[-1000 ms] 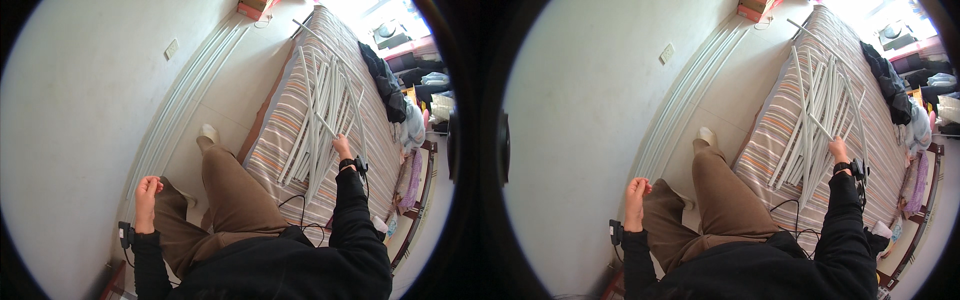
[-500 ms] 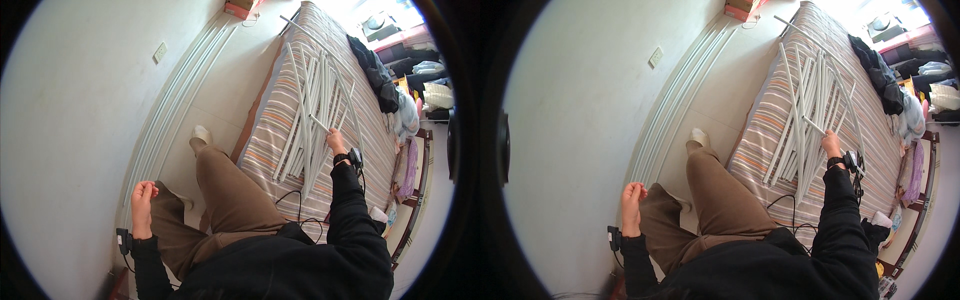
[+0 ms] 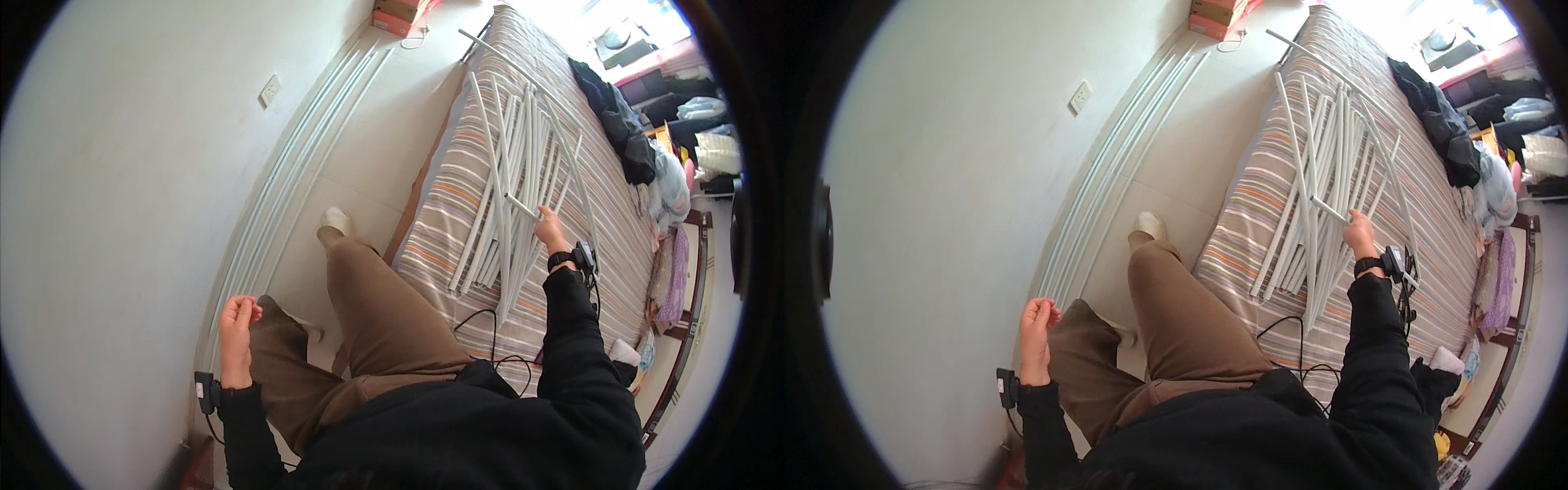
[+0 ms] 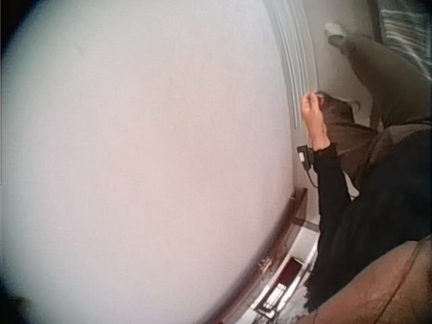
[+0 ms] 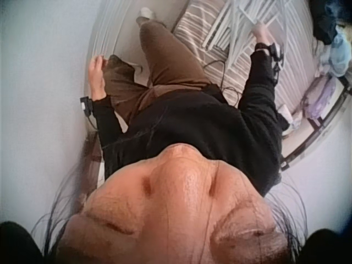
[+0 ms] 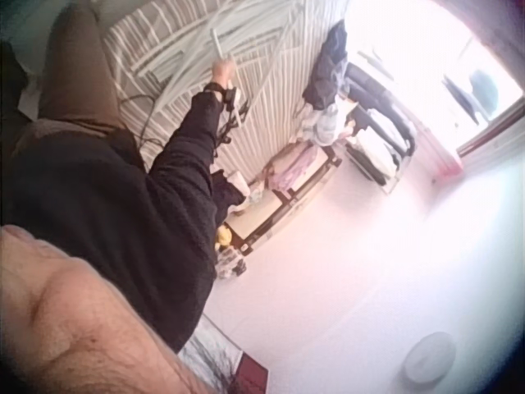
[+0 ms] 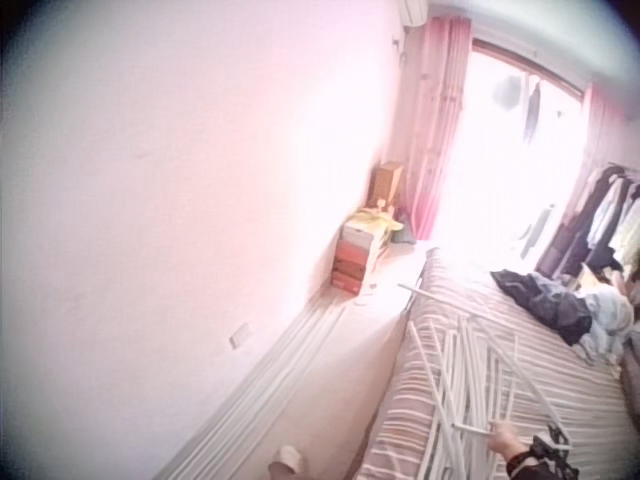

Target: The person sits on the floor and repeatedly picks up white poles, aligns them, and places them on the bed. The person handles the poles one at a time, inspecting their ends and stacking them on the bed surface.

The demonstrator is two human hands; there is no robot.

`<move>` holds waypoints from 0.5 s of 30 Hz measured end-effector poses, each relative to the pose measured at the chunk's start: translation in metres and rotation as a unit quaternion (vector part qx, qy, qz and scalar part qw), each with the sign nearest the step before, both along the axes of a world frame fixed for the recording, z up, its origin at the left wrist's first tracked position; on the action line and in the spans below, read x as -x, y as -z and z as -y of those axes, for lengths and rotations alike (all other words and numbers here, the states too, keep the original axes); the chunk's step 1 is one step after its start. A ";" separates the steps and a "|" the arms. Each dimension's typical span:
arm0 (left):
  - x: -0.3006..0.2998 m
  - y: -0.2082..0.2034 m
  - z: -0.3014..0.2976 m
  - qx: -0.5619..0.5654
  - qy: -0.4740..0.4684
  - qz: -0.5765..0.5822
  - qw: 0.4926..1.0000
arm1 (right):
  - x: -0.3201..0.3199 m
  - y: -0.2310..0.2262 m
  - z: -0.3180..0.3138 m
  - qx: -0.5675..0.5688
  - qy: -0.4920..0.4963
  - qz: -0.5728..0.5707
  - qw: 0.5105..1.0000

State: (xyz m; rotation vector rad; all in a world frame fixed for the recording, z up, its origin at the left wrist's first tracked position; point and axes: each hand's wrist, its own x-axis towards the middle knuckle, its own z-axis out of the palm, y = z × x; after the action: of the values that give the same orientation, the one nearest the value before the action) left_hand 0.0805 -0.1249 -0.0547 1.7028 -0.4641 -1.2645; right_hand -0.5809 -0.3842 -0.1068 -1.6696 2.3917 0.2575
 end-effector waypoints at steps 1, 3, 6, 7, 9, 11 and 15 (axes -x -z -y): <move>-0.001 0.000 -0.001 0.000 -0.001 -0.006 1.000 | -0.002 -0.002 0.000 0.001 -0.006 -0.016 1.000; -0.003 -0.001 -0.004 -0.010 -0.012 -0.011 1.000 | -0.014 -0.008 0.001 0.027 -0.001 0.005 1.000; -0.006 0.001 -0.006 -0.008 -0.011 -0.007 1.000 | -0.057 -0.027 0.008 0.106 -0.043 0.052 0.992; -0.007 0.003 -0.006 -0.003 -0.006 -0.005 1.000 | -0.080 -0.036 0.012 0.142 -0.072 0.090 0.983; -0.012 0.009 -0.006 -0.008 -0.015 0.012 1.000 | -0.144 -0.054 0.027 0.199 -0.135 0.188 0.952; -0.019 0.018 -0.003 -0.009 -0.024 0.008 1.000 | -0.230 -0.066 0.038 0.220 -0.212 0.308 0.901; -0.032 0.039 -0.004 -0.022 -0.040 0.012 0.999 | -0.425 -0.060 0.035 0.163 -0.358 0.456 0.798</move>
State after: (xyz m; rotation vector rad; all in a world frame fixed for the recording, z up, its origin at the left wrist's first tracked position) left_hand 0.1129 -0.1212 -0.0937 1.7593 -0.3803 -1.2047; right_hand -0.1561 -0.4194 -0.0463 -2.0925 1.0725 -0.7412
